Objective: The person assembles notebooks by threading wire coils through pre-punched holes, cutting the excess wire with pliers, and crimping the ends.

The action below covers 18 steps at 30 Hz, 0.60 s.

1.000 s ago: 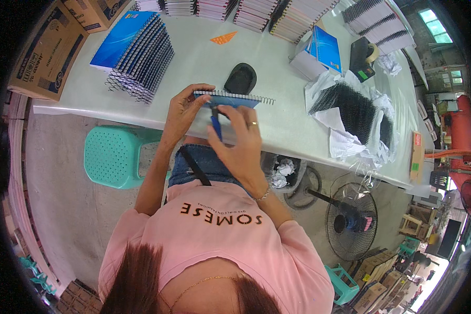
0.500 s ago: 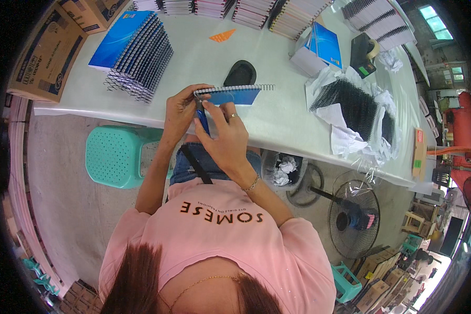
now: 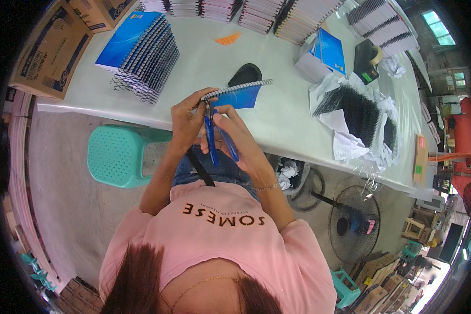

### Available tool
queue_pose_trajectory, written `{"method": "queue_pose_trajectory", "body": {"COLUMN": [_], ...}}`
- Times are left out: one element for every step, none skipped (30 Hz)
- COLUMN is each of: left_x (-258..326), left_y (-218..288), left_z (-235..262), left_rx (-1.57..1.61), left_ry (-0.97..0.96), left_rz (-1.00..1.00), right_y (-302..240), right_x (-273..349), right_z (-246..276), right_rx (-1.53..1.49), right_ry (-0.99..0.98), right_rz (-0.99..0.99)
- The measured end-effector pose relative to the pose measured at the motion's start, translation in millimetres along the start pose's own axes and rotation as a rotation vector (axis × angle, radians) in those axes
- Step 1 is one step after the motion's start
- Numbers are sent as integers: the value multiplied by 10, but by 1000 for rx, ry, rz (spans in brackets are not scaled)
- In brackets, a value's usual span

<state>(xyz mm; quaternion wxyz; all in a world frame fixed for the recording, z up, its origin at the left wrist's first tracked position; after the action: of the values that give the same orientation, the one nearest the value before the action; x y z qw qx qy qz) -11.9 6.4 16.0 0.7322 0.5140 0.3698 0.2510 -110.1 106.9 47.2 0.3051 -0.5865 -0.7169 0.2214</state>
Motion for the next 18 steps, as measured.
{"method": "queue_pose_trajectory", "body": {"left_x": [2,1,-13,-33,-62,-83,-129,-180,-256,-339,-419,-487,-554,-608,-646,-671,-702,-705], "left_y": [43,98,155,231,380,561,741,941,1040,1121,1169,1188,1183,1085,939,809,700,621], "left_z": [13,44,87,138,225,349,456,613,761,924,1097,1254,1398,1540,1670,1766,1813,1859], "left_rx": [13,10,13,15,11,1,0,-11,-9,-59,-109,-117,-123,-118,-112,-104,-117,-138], "left_ry": [-4,12,30,48,101,158,203,287,362,425,490,565,637,647,654,659,673,691], "left_rz": [12,59,106,153,139,129,116,59,1,-120,-244,-300,-357,-337,-318,-297,-278,-257], "right_y": [-36,-101,-154,-238,-363,-475,-592,-673,-715,-752,-763,-740,-717,-711,-702,-683,-676,-676], "right_x": [29,67,94,133,203,262,326,363,398,435,458,451,449,437,419,404,411,407], "right_z": [13,89,226,340,468,612,727,825,999,1166,1279,1344,1410,1433,1430,1417,1421,1429], "right_rx": [128,331,538,745,927,1104,1310,1512,1613,1709,1805,1815,1824,1833,1814,1794,1775,1715], "right_ry": [37,63,92,120,232,339,432,515,604,697,788,820,856,888,900,915,937,908], "right_rz": [-27,56,137,218,176,130,206,288,316,348,383,436,489,540,553,564,573,571]}}
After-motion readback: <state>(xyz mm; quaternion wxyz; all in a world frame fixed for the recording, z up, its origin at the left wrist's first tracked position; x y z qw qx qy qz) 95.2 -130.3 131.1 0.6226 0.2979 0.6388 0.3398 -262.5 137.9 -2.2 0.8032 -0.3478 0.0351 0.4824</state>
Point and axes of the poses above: each hand's wrist, its own x-axis away from the middle knuckle, its own z-axis out of the back of the hand, y = z × x, the point moved 3 cm from there along -x, towards the middle knuckle, and after that the axes turned 10 degrees about -y, right-handed, at the moved point
